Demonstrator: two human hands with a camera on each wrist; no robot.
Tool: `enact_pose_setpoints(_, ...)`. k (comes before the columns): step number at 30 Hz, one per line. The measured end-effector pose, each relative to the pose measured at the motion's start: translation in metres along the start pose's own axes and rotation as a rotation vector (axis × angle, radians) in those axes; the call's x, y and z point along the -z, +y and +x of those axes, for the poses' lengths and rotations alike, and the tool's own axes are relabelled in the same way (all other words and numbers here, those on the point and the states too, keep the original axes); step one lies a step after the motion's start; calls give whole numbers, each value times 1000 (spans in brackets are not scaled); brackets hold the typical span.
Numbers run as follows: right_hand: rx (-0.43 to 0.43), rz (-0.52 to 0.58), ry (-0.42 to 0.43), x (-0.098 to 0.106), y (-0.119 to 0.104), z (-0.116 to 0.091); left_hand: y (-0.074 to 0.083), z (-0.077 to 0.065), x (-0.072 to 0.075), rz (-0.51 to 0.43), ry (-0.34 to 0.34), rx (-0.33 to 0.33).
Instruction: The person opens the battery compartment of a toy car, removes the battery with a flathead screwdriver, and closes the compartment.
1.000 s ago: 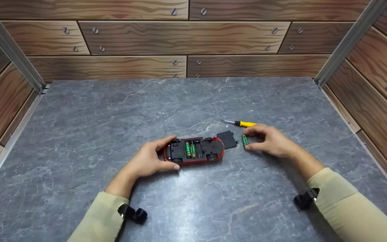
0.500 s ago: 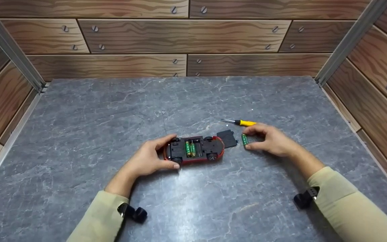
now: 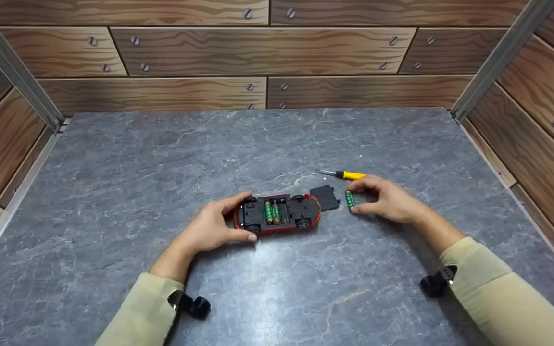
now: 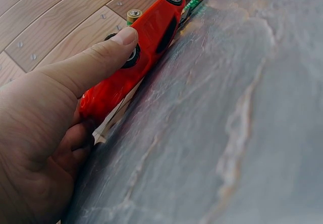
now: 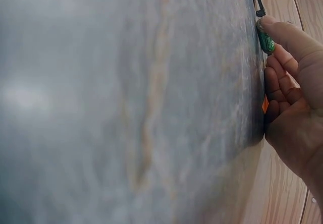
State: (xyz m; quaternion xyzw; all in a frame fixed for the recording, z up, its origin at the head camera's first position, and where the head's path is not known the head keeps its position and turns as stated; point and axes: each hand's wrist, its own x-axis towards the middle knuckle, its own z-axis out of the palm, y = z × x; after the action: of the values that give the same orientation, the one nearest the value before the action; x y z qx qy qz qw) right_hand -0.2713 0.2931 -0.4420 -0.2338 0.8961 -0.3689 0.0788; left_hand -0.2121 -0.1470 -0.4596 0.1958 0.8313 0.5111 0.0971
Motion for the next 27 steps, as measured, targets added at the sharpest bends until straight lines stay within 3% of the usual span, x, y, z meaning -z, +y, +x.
enact_pose_setpoints(27,-9,37,1,0,0,0,-1,0,0,8,6,-13)
